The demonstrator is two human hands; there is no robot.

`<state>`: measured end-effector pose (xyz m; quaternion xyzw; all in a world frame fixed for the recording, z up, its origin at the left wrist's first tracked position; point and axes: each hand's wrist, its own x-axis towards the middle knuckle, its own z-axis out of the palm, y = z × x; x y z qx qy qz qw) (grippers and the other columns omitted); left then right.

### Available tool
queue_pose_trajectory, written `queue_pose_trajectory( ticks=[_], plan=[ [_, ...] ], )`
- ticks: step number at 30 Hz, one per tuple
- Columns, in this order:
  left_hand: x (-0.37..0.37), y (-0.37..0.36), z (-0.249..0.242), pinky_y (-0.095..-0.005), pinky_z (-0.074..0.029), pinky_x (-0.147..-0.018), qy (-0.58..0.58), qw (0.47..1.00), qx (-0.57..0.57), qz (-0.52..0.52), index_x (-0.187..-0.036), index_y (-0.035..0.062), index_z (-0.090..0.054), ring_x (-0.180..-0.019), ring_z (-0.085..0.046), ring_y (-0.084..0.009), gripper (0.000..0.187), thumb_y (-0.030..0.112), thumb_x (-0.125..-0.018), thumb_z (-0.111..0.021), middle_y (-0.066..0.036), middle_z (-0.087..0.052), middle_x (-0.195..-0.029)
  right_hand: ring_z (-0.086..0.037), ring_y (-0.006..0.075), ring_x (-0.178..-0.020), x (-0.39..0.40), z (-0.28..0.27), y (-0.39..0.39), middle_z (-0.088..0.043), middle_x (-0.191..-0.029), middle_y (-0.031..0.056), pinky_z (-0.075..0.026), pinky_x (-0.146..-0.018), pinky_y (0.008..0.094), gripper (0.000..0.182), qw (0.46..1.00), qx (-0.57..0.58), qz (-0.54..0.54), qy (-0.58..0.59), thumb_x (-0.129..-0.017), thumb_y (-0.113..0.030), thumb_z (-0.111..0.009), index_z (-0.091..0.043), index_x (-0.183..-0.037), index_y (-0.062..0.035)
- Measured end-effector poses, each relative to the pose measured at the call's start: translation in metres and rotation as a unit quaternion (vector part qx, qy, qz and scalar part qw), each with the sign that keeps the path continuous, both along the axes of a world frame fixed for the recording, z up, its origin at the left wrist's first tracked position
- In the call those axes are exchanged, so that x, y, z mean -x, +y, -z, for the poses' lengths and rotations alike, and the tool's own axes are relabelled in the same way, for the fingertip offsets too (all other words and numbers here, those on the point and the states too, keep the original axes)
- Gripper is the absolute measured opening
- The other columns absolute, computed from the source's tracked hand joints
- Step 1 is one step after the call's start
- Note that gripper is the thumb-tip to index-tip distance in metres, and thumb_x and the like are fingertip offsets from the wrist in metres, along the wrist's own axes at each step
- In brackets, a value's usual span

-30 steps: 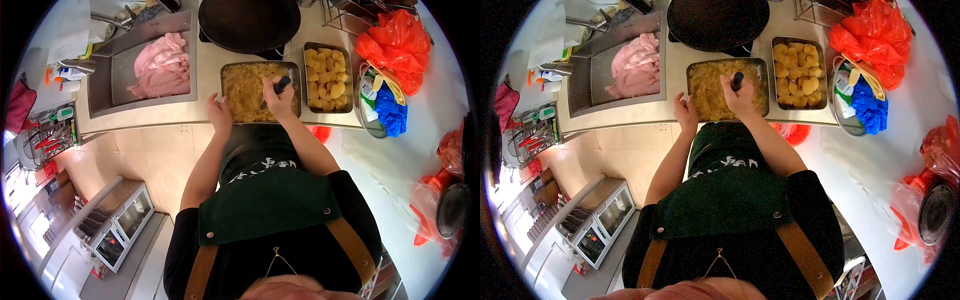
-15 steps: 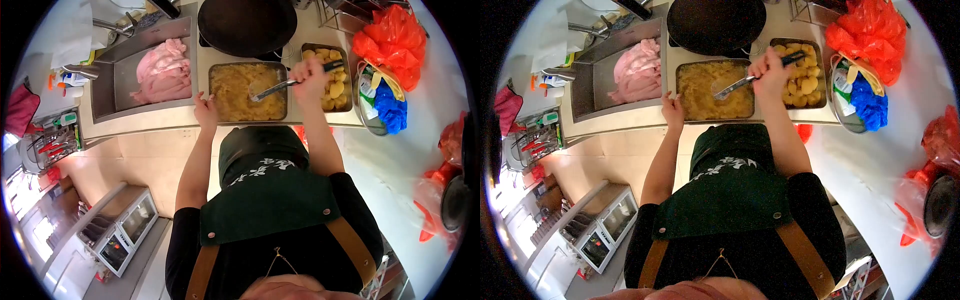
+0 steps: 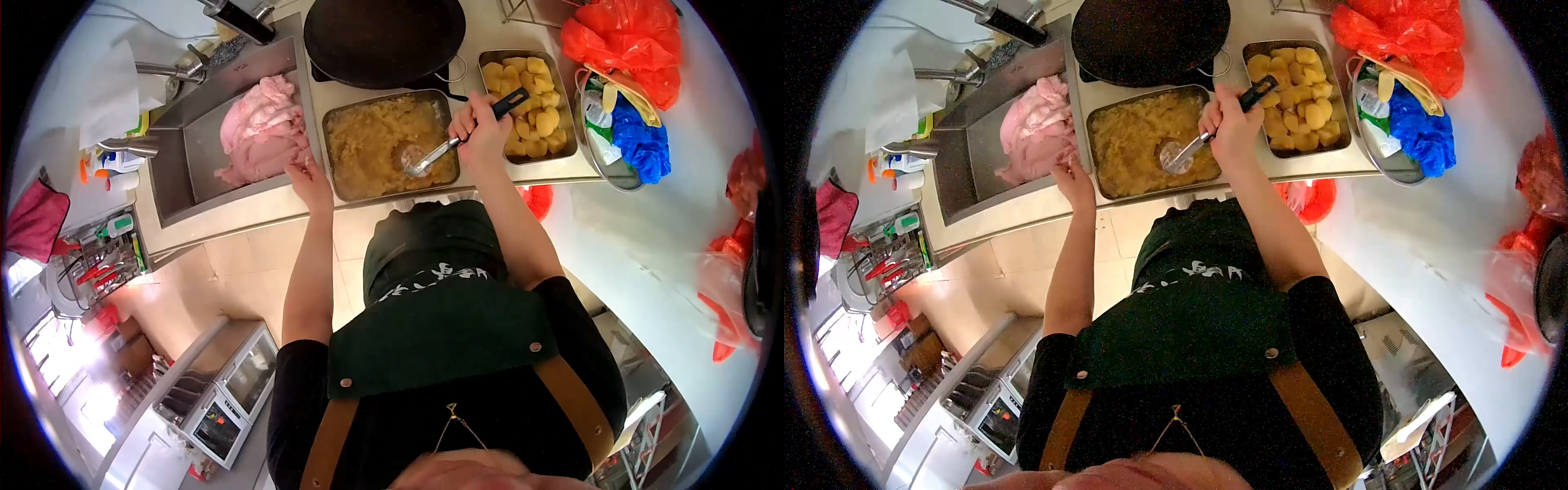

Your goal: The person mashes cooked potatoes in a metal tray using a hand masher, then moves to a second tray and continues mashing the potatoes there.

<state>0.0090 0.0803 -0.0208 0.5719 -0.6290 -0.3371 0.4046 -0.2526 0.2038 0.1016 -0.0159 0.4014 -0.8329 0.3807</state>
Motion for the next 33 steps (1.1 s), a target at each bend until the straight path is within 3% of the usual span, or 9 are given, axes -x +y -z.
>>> queue_pose_trajectory(
  ticks=[2,3,7,14,17,20,24,29,33],
  plan=[
    [-0.003,0.000,-0.002,-0.0316,-0.042,-0.059,-0.015,1.000,-0.005,-0.015,-0.105,-0.0036,-0.046,-0.066,-0.051,-0.0203,0.026,0.016,-0.091,-0.054,-0.011,-0.050,-0.077,-0.038,0.0129,-0.040,0.000,-0.008,0.007,-0.038,-0.048,0.0022,-0.033,-0.040,0.0297,0.028,0.998,-0.025,-0.042,0.040,-0.089,-0.011,-0.055,-0.040,-0.067,-0.0082],
    [0.002,0.006,-0.012,-0.0292,-0.042,-0.059,0.000,0.999,-0.009,-0.031,-0.111,-0.0038,-0.045,-0.066,-0.050,-0.0176,0.030,0.017,-0.091,-0.054,-0.009,-0.048,-0.079,-0.033,0.0122,-0.037,-0.001,-0.009,0.009,-0.035,-0.048,0.0012,-0.031,-0.039,0.0285,0.028,0.993,-0.050,-0.044,0.099,-0.088,-0.009,-0.055,-0.037,-0.067,-0.0105],
    [0.006,0.030,-0.023,-0.0277,-0.042,-0.061,-0.007,0.998,-0.040,-0.057,-0.114,-0.0026,-0.044,-0.069,-0.047,-0.0146,0.033,0.020,-0.093,-0.053,-0.007,-0.047,-0.085,-0.037,0.0104,-0.039,-0.007,0.014,0.015,-0.038,-0.049,0.0014,-0.036,-0.041,0.0271,0.027,0.976,-0.130,-0.014,0.173,-0.092,-0.015,-0.054,-0.037,-0.071,-0.0083],
    [-0.010,0.050,-0.026,-0.0266,-0.041,-0.064,-0.006,0.992,-0.091,-0.083,-0.114,-0.0012,-0.046,-0.072,-0.045,-0.0139,0.033,0.024,-0.093,-0.052,-0.006,-0.044,-0.086,-0.043,0.0105,-0.042,-0.025,0.050,0.011,-0.043,-0.051,0.0021,-0.037,-0.042,0.0260,0.026,0.967,-0.075,-0.025,0.244,-0.093,-0.015,-0.053,-0.042,-0.071,-0.0053],
    [-0.016,0.057,-0.028,-0.0250,-0.039,-0.060,-0.016,0.993,-0.086,-0.082,-0.115,-0.0018,-0.045,-0.067,-0.043,-0.0116,0.033,0.022,-0.093,-0.053,-0.005,-0.044,-0.083,-0.040,0.0075,-0.041,-0.021,0.064,-0.002,-0.041,-0.047,-0.0017,-0.031,-0.038,0.0258,0.028,0.908,-0.141,-0.064,0.390,-0.093,-0.020,-0.053,-0.043,-0.070,-0.0079],
    [-0.021,0.061,-0.028,-0.0254,-0.040,-0.060,-0.024,0.993,-0.078,-0.084,-0.114,-0.0009,-0.046,-0.069,-0.044,-0.0121,0.033,0.023,-0.093,-0.053,-0.005,-0.044,-0.084,-0.042,0.0098,-0.041,-0.017,0.025,-0.016,-0.043,-0.049,0.0013,-0.036,-0.041,0.0255,0.028,0.962,-0.124,-0.050,0.239,-0.092,-0.017,-0.056,-0.044,-0.069,-0.0056],
    [-0.036,0.070,-0.015,-0.0254,-0.041,-0.061,-0.034,0.993,-0.082,-0.084,-0.114,-0.0001,-0.047,-0.071,-0.044,-0.0122,0.032,0.023,-0.093,-0.053,-0.006,-0.044,-0.087,-0.040,0.0105,-0.039,-0.015,0.001,-0.020,-0.042,-0.048,0.0017,-0.035,-0.041,0.0255,0.030,0.978,-0.097,-0.027,0.183,-0.092,-0.018,-0.056,-0.042,-0.068,-0.0059],
    [-0.052,0.084,0.006,-0.0248,-0.042,-0.061,-0.009,0.994,-0.060,-0.091,-0.113,-0.0004,-0.048,-0.072,-0.046,-0.0120,0.030,0.022,-0.093,-0.052,-0.005,-0.044,-0.087,-0.046,0.0103,-0.053,-0.034,0.004,-0.014,-0.046,-0.057,0.0015,-0.040,-0.053,0.0257,0.027,0.947,-0.026,-0.215,0.238,-0.093,-0.015,-0.053,-0.042,-0.070,-0.0065],
    [-0.059,0.093,0.007,-0.0249,-0.043,-0.062,-0.005,0.991,-0.077,-0.109,-0.112,-0.0007,-0.048,-0.074,-0.047,-0.0124,0.030,0.022,-0.094,-0.052,-0.005,-0.044,-0.087,-0.045,0.0096,-0.052,-0.039,0.024,-0.014,-0.044,-0.057,0.0006,-0.039,-0.052,0.0254,0.023,0.916,-0.088,-0.294,0.257,-0.090,-0.009,-0.052,-0.042,-0.070,-0.0058]
  ],
)
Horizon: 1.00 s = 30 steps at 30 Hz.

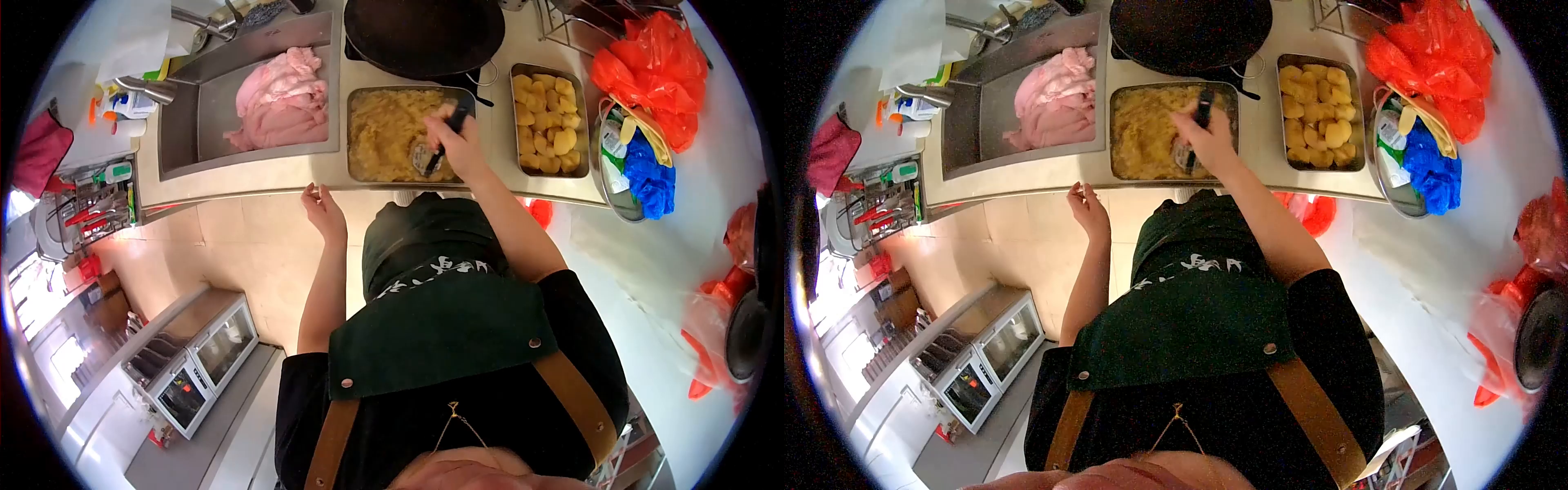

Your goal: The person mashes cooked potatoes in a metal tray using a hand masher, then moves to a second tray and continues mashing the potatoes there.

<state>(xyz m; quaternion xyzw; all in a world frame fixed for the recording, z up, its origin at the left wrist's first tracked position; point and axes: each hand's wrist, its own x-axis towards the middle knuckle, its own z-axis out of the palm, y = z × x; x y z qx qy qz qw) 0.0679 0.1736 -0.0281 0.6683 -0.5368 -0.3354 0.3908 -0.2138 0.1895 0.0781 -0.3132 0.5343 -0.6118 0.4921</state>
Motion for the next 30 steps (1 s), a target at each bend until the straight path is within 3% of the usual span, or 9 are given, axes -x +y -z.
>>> queue_pose_trajectory(
  ticks=[5,9,12,21,25,30],
  plan=[
    [-0.008,0.008,0.003,-0.0257,-0.044,-0.066,-0.003,1.000,-0.023,-0.021,-0.113,-0.0011,-0.047,-0.075,-0.048,-0.0133,0.031,0.024,-0.094,-0.052,-0.005,-0.044,-0.087,-0.038,0.0088,-0.042,0.006,0.013,0.006,-0.039,-0.050,0.0003,-0.033,-0.043,0.0257,0.030,0.998,0.052,0.019,0.024,-0.090,-0.010,-0.052,-0.038,-0.064,-0.0079],
    [-0.003,0.007,0.002,-0.0256,-0.044,-0.068,0.036,0.998,-0.017,-0.041,-0.112,-0.0015,-0.047,-0.077,-0.048,-0.0135,0.031,0.023,-0.094,-0.052,-0.005,-0.044,-0.088,-0.037,0.0096,-0.040,0.011,-0.014,-0.010,-0.036,-0.046,0.0000,-0.033,-0.042,0.0256,0.035,0.999,-0.024,-0.002,0.022,-0.090,-0.011,-0.052,-0.035,-0.059,-0.0087],
    [-0.005,0.009,0.007,-0.0254,-0.044,-0.068,0.042,0.999,0.014,-0.026,-0.112,-0.0018,-0.047,-0.077,-0.048,-0.0131,0.030,0.022,-0.094,-0.052,-0.005,-0.044,-0.088,-0.037,0.0097,-0.038,0.031,-0.031,-0.021,-0.039,-0.046,-0.0001,-0.033,-0.040,0.0268,0.035,0.998,0.033,0.034,-0.040,-0.090,-0.012,-0.053,-0.039,-0.058,-0.0088],
    [-0.001,0.022,0.010,-0.0252,-0.045,-0.065,0.032,0.998,-0.018,-0.061,-0.113,-0.0017,-0.047,-0.075,-0.049,-0.0131,0.029,0.020,-0.094,-0.052,-0.007,-0.047,-0.089,-0.038,0.0092,-0.044,0.034,0.010,-0.022,-0.042,-0.050,0.0011,-0.032,-0.042,0.0269,0.028,0.997,0.054,0.037,0.049,-0.091,-0.012,-0.050,-0.037,-0.066,-0.0093],
    [0.006,0.021,0.007,-0.0290,-0.042,-0.068,0.045,0.995,-0.031,-0.088,-0.111,-0.0020,-0.049,-0.076,-0.047,-0.0167,0.028,0.018,-0.091,-0.053,-0.007,-0.048,-0.085,-0.036,0.0090,-0.043,0.023,0.006,-0.022,-0.040,-0.050,0.0005,-0.031,-0.042,0.0281,0.027,0.993,0.008,0.035,0.110,-0.090,-0.011,-0.052,-0.038,-0.067,-0.0096],
    [0.007,0.024,-0.003,-0.0297,-0.042,-0.068,0.033,0.995,-0.024,-0.093,-0.111,-0.0016,-0.050,-0.076,-0.048,-0.0174,0.028,0.018,-0.091,-0.054,-0.008,-0.049,-0.085,-0.035,0.0078,-0.043,0.026,-0.010,-0.021,-0.041,-0.049,0.0003,-0.029,-0.043,0.0274,0.031,0.998,0.038,-0.005,0.048,-0.089,-0.010,-0.051,-0.037,-0.060,-0.0106]
  ],
)
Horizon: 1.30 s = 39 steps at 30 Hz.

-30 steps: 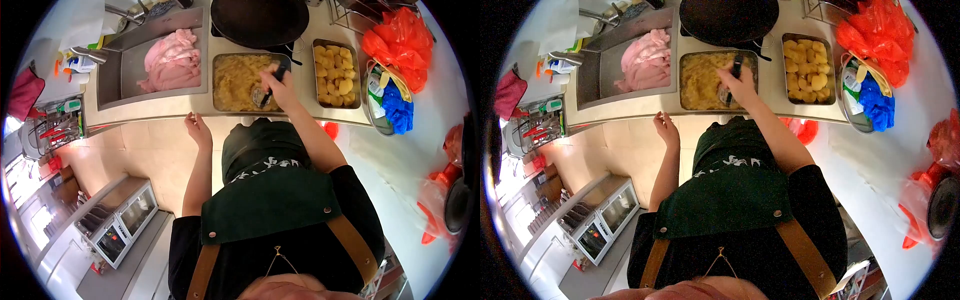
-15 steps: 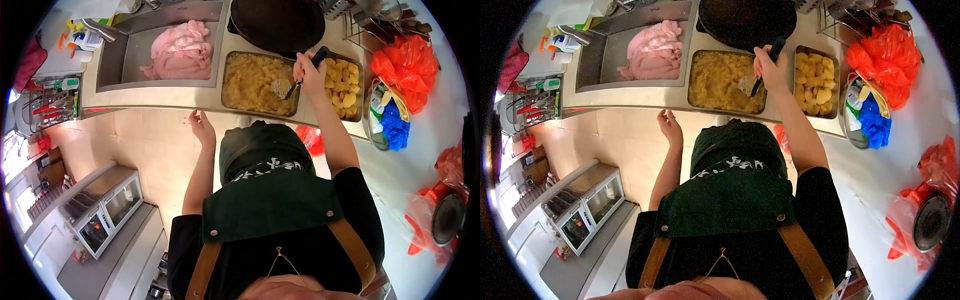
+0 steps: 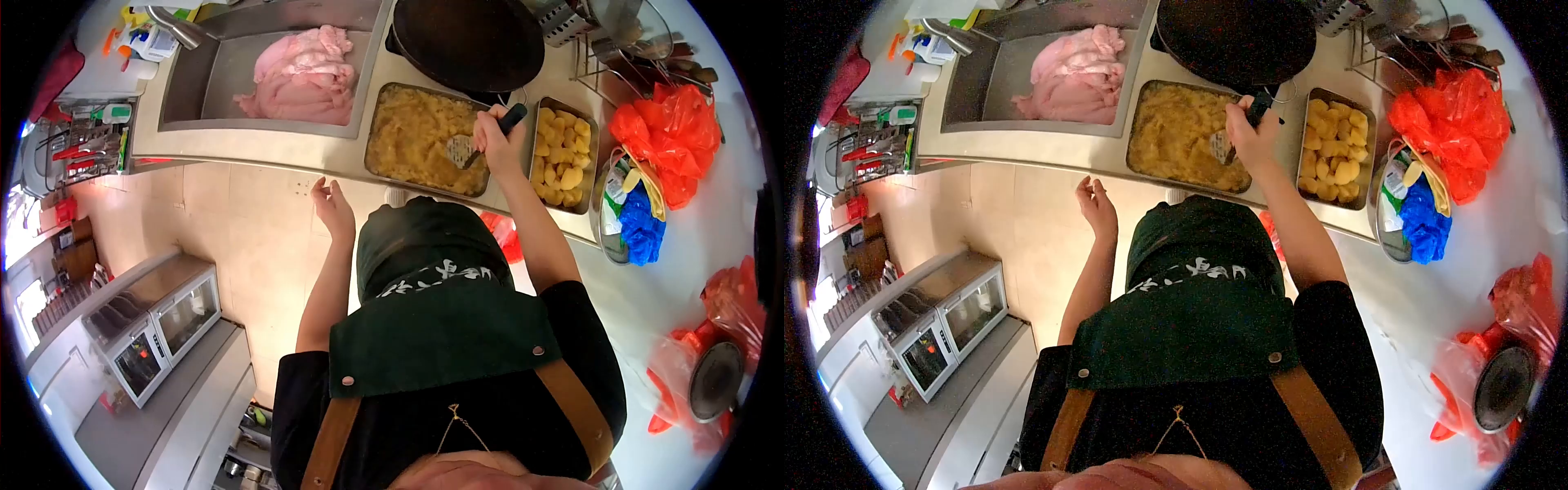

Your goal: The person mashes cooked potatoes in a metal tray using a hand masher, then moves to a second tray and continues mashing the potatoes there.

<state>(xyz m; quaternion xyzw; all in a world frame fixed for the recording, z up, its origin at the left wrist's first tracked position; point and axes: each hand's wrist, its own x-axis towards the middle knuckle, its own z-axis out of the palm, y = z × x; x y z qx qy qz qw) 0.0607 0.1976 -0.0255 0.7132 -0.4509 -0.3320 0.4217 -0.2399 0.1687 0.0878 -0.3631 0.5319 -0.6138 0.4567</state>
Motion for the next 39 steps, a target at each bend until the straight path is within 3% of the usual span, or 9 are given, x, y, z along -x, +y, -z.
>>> queue_pose_trajectory(
  ticks=[3,11,15,17,20,24,31,35,39],
  plan=[
    [-0.004,0.004,0.009,-0.0251,-0.044,-0.066,-0.007,1.000,-0.022,0.010,-0.113,-0.0001,-0.048,-0.076,-0.048,-0.0129,0.028,0.019,-0.094,-0.052,-0.005,-0.047,-0.088,-0.034,0.0076,-0.043,-0.019,-0.013,0.001,-0.040,-0.049,0.0000,-0.028,-0.042,0.0271,0.033,1.000,-0.015,-0.007,0.014,-0.089,-0.009,-0.050,-0.034,-0.060,-0.0116],
    [-0.002,0.012,0.012,-0.0294,-0.042,-0.070,0.008,1.000,-0.015,-0.019,-0.112,-0.0024,-0.048,-0.077,-0.047,-0.0168,0.029,0.016,-0.091,-0.054,-0.008,-0.048,-0.089,-0.038,0.0082,-0.043,-0.026,0.027,-0.004,-0.041,-0.050,0.0016,-0.033,-0.042,0.0254,0.028,0.995,0.013,-0.059,0.074,-0.090,-0.008,-0.048,-0.038,-0.063,-0.0072],
    [-0.001,0.012,0.010,-0.0287,-0.042,-0.069,0.011,1.000,0.007,-0.017,-0.112,-0.0023,-0.048,-0.077,-0.047,-0.0160,0.028,0.016,-0.091,-0.054,-0.007,-0.047,-0.088,-0.035,0.0113,-0.042,0.003,0.012,-0.030,-0.038,-0.049,0.0022,-0.032,-0.042,0.0304,0.030,0.999,-0.015,0.037,-0.006,-0.089,-0.012,-0.049,-0.038,-0.061,-0.0112],
    [-0.003,0.012,0.012,-0.0284,-0.042,-0.068,0.013,0.999,0.029,-0.020,-0.112,-0.0022,-0.048,-0.076,-0.046,-0.0155,0.029,0.016,-0.091,-0.054,-0.007,-0.047,-0.088,-0.036,0.0119,-0.041,0.031,0.003,-0.036,-0.042,-0.049,0.0032,-0.033,-0.042,0.0300,0.030,0.990,0.007,0.008,-0.140,-0.089,-0.011,-0.047,-0.038,-0.060,-0.0096],
    [-0.006,0.021,0.009,-0.0281,-0.041,-0.067,0.006,1.000,0.005,-0.030,-0.112,-0.0020,-0.048,-0.075,-0.046,-0.0149,0.029,0.017,-0.091,-0.054,-0.007,-0.046,-0.087,-0.037,0.0108,-0.041,0.038,-0.029,-0.029,-0.045,-0.049,0.0035,-0.034,-0.042,0.0284,0.030,0.983,0.010,-0.090,-0.157,-0.087,-0.008,-0.048,-0.037,-0.059,-0.0085],
    [-0.008,0.030,0.022,-0.0252,-0.044,-0.065,-0.026,0.999,0.015,-0.024,-0.114,0.0001,-0.047,-0.075,-0.047,-0.0125,0.029,0.020,-0.093,-0.053,-0.006,-0.045,-0.088,-0.041,0.0087,-0.043,0.026,-0.020,-0.002,-0.045,-0.049,0.0013,-0.035,-0.044,0.0249,0.024,0.968,-0.040,-0.239,-0.066,-0.085,-0.007,-0.051,-0.042,-0.062,-0.0075],
    [-0.006,0.039,0.030,-0.0250,-0.043,-0.062,-0.022,0.999,0.002,-0.040,-0.112,0.0000,-0.048,-0.074,-0.046,-0.0121,0.028,0.020,-0.093,-0.053,-0.005,-0.044,-0.086,-0.042,0.0083,-0.049,0.007,0.003,0.024,-0.040,-0.054,-0.0022,-0.033,-0.048,0.0250,0.018,0.945,-0.129,-0.295,0.049,-0.082,-0.008,-0.054,-0.045,-0.067,-0.0066],
    [-0.004,0.037,0.026,-0.0250,-0.043,-0.063,-0.036,0.998,-0.007,-0.052,-0.112,-0.0002,-0.048,-0.073,-0.046,-0.0122,0.028,0.020,-0.093,-0.054,-0.005,-0.044,-0.085,-0.037,0.0071,-0.053,-0.005,0.019,0.032,-0.036,-0.056,-0.0023,-0.030,-0.050,0.0247,0.023,0.941,0.006,-0.266,0.209,-0.081,-0.011,-0.055,-0.039,-0.065,-0.0076],
    [-0.002,0.036,0.015,-0.0300,-0.042,-0.069,-0.006,0.997,-0.027,-0.076,-0.112,-0.0021,-0.049,-0.077,-0.046,-0.0170,0.030,0.018,-0.090,-0.055,-0.008,-0.047,-0.087,-0.038,0.0075,-0.051,0.004,0.002,0.016,-0.042,-0.056,-0.0010,-0.032,-0.047,0.0242,0.018,0.974,-0.038,-0.222,0.006,-0.083,-0.005,-0.050,-0.045,-0.066,-0.0064]
  ],
)
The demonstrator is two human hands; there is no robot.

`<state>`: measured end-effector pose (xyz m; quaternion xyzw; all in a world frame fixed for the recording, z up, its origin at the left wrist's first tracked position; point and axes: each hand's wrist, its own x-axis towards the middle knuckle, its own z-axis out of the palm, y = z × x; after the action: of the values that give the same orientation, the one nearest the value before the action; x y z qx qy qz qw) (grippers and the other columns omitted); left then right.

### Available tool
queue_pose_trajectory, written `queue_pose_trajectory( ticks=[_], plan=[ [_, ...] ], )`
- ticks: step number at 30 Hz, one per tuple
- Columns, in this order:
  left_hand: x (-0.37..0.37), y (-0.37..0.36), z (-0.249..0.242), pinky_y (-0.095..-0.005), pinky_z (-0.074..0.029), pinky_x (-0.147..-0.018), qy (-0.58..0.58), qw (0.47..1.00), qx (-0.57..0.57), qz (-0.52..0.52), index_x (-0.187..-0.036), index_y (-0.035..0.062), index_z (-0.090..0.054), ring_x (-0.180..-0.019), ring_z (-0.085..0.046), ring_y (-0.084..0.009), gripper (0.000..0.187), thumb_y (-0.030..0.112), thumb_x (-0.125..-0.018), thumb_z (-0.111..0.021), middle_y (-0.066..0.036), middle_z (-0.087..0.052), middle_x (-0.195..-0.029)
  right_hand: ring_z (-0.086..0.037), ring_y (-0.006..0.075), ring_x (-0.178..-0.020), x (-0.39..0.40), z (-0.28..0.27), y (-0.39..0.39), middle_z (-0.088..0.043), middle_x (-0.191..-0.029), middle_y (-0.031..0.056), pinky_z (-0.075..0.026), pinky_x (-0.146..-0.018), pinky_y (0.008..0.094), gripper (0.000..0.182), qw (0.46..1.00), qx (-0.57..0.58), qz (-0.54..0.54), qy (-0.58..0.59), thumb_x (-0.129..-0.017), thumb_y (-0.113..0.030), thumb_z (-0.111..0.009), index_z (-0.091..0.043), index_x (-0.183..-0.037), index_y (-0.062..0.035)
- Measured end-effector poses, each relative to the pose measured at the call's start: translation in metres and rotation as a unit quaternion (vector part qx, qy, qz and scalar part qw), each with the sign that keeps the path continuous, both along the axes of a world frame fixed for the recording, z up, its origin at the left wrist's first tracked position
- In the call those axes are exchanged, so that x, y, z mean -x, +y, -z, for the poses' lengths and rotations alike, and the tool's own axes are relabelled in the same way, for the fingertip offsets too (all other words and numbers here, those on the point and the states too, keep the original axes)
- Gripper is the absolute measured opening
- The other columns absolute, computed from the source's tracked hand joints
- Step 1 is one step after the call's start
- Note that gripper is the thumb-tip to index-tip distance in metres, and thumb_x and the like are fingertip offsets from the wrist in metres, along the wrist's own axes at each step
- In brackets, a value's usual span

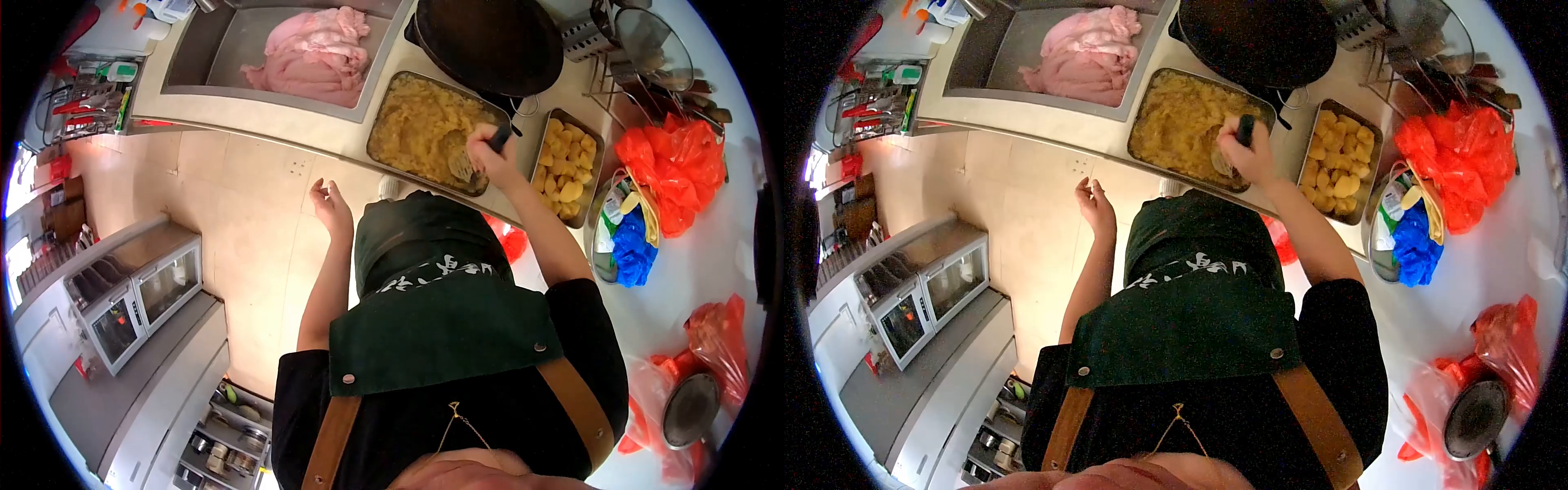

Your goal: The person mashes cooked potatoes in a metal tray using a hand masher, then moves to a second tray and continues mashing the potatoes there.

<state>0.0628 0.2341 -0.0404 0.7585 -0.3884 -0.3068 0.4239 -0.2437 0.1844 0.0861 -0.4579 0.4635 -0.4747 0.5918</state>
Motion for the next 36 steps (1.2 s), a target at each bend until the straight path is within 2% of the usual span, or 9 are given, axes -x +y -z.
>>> queue_pose_trajectory(
  ticks=[4,11,19,22,26,30,34,35,36],
  plan=[
    [-0.001,0.004,0.006,-0.0297,-0.042,-0.068,0.007,1.000,0.007,-0.011,-0.111,-0.0025,-0.050,-0.076,-0.046,-0.0169,0.029,0.017,-0.090,-0.055,-0.008,-0.047,-0.084,-0.042,0.0067,-0.054,-0.010,-0.027,-0.007,-0.045,-0.060,-0.0007,-0.033,-0.048,0.0242,0.017,0.998,0.022,-0.042,-0.033,-0.084,-0.003,-0.048,-0.047,-0.067,-0.0042],
    [0.002,0.011,0.001,-0.0303,-0.042,-0.068,-0.006,1.000,-0.012,-0.026,-0.110,-0.0024,-0.050,-0.075,-0.047,-0.0173,0.029,0.017,-0.089,-0.055,-0.008,-0.047,-0.083,-0.034,0.0090,-0.054,-0.056,0.010,-0.017,-0.036,-0.057,-0.0008,-0.027,-0.050,0.0290,0.028,0.979,0.112,-0.117,0.121,-0.083,-0.012,-0.058,-0.040,-0.063,-0.0040],
    [-0.011,0.020,0.013,-0.0281,-0.044,-0.064,-0.048,0.998,-0.008,-0.026,-0.113,-0.0022,-0.047,-0.073,-0.049,-0.0153,0.032,0.022,-0.093,-0.053,-0.008,-0.049,-0.088,-0.030,0.0081,-0.050,-0.051,-0.007,-0.032,-0.033,-0.053,-0.0039,-0.024,-0.047,0.0284,0.030,0.992,0.027,-0.117,0.051,-0.081,-0.007,-0.057,-0.036,-0.061,-0.0057],
    [-0.015,0.029,0.013,-0.0277,-0.045,-0.065,-0.059,0.998,-0.015,-0.026,-0.113,-0.0026,-0.047,-0.073,-0.049,-0.0151,0.031,0.021,-0.093,-0.053,-0.009,-0.049,-0.089,-0.031,0.0086,-0.050,-0.066,-0.031,-0.033,-0.033,-0.053,-0.0027,-0.025,-0.047,0.0285,0.030,0.986,0.055,-0.148,0.059,-0.081,-0.005,-0.057,-0.036,-0.060,-0.0053],
    [-0.018,0.036,0.025,-0.0269,-0.045,-0.065,-0.056,0.998,0.000,-0.031,-0.113,-0.0027,-0.046,-0.074,-0.049,-0.0147,0.031,0.021,-0.093,-0.053,-0.009,-0.048,-0.088,-0.033,0.0109,-0.049,-0.088,-0.019,-0.042,-0.035,-0.051,0.0037,-0.028,-0.047,0.0303,0.028,0.959,0.176,-0.183,0.127,-0.078,-0.006,-0.061,-0.040,-0.060,-0.0036],
    [-0.019,0.037,0.020,-0.0265,-0.044,-0.066,-0.054,0.997,-0.003,-0.050,-0.112,-0.0029,-0.047,-0.075,-0.048,-0.0143,0.031,0.021,-0.093,-0.054,-0.008,-0.048,-0.087,-0.038,0.0153,-0.048,-0.095,-0.002,-0.042,-0.037,-0.052,0.0071,-0.031,-0.047,0.0310,0.025,0.951,0.157,-0.232,0.128,-0.076,-0.009,-0.062,-0.043,-0.061,-0.0019],
    [-0.024,0.037,0.012,-0.0267,-0.044,-0.064,-0.056,0.997,-0.007,-0.058,-0.112,-0.0029,-0.047,-0.074,-0.048,-0.0146,0.031,0.021,-0.093,-0.054,-0.008,-0.048,-0.086,-0.039,0.0129,-0.048,-0.090,0.018,-0.041,-0.036,-0.051,0.0059,-0.032,-0.047,0.0301,0.025,0.956,0.187,-0.165,0.155,-0.076,-0.008,-0.062,-0.043,-0.060,-0.0030],
    [-0.025,0.038,0.013,-0.0267,-0.043,-0.063,-0.060,0.996,-0.005,-0.061,-0.112,-0.0029,-0.047,-0.074,-0.048,-0.0146,0.031,0.021,-0.093,-0.054,-0.008,-0.048,-0.085,-0.039,0.0103,-0.048,-0.086,0.026,-0.044,-0.038,-0.051,0.0008,-0.032,-0.047,0.0285,0.026,0.954,0.200,-0.162,0.150,-0.077,-0.008,-0.061,-0.043,-0.060,-0.0047],
    [-0.026,0.038,0.015,-0.0267,-0.043,-0.063,-0.063,0.996,-0.002,-0.062,-0.112,-0.0029,-0.047,-0.074,-0.048,-0.0147,0.031,0.021,-0.093,-0.054,-0.008,-0.048,-0.085,-0.039,0.0095,-0.049,-0.083,0.020,-0.044,-0.039,-0.051,-0.0008,-0.032,-0.047,0.0278,0.025,0.972,0.138,-0.149,0.115,-0.078,-0.008,-0.061,-0.043,-0.060,-0.0051]
  ],
)
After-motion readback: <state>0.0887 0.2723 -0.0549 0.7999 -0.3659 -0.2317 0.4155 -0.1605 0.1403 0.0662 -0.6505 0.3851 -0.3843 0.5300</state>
